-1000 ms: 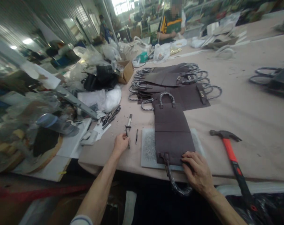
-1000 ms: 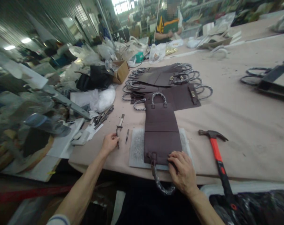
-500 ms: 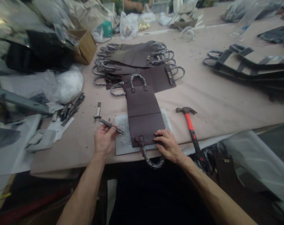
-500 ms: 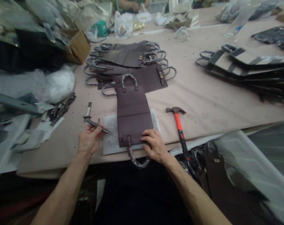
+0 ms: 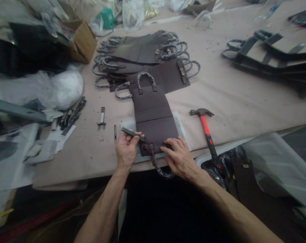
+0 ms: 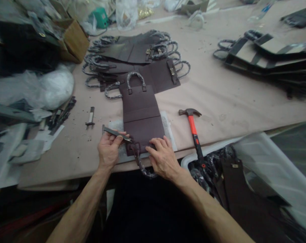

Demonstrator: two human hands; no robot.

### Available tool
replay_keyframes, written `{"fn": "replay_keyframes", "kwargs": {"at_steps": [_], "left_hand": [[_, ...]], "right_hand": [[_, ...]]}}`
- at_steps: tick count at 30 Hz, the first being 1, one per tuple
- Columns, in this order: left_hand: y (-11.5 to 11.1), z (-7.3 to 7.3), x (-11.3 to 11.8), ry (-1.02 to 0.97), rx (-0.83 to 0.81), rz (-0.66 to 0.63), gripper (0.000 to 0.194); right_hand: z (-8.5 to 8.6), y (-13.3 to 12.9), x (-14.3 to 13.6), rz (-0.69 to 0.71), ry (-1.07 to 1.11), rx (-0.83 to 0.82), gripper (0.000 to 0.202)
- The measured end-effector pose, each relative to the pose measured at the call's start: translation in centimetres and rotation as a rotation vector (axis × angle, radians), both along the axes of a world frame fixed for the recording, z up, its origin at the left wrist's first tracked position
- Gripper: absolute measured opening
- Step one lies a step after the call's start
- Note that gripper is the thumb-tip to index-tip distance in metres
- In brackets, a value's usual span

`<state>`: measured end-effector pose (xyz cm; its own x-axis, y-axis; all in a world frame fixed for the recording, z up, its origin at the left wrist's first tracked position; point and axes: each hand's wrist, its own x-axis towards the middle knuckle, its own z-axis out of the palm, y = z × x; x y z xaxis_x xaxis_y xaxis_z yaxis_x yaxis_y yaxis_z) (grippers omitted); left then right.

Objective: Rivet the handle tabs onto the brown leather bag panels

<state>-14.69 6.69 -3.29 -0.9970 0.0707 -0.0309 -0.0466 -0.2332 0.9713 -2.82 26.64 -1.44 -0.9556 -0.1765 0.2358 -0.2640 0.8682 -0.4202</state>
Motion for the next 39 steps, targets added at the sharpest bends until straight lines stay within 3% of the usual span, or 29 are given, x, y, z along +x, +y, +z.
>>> {"fn": "replay_keyframes", "kwargs": {"at_steps": [5,13,25,31,35,39], "left_hand": [[2.1,-0.5,1.7,-0.01,-0.018,-0.109,0.035],[2.2,-0.6,2.3,0.137,-0.128,-0.149,0.017],[2.1,-1.3,3.1,0.219,-0.238,-0.121,0.017],[2.2,-1.5,3.6,0.233,-0.19,-0.077,0.017],[0.0,-0.4,2.3,0.234,-0.213,0.119,0.021],[-5.5,0.0,-1.9,0.154,-0.448,0.32,0.027]], "right_hand": [[-0.2,-1.0,0.6,-0.007,-0.058,0.077,0.034],[-0.9,-0.5,0.5,0.012,-0.084,0.028,0.041],[-1.4,-0.4,0.2,0.011,-0.079,0.027,0.041],[-1.6,-0.3,0.2,0.005,-0.088,0.031,0.044],[-1.6,-0.2,0.4,0.009,-0.02,0.01,0.046],[-2.5,0.2,0.1,0.029,0.14,0.025,0.044]]}}
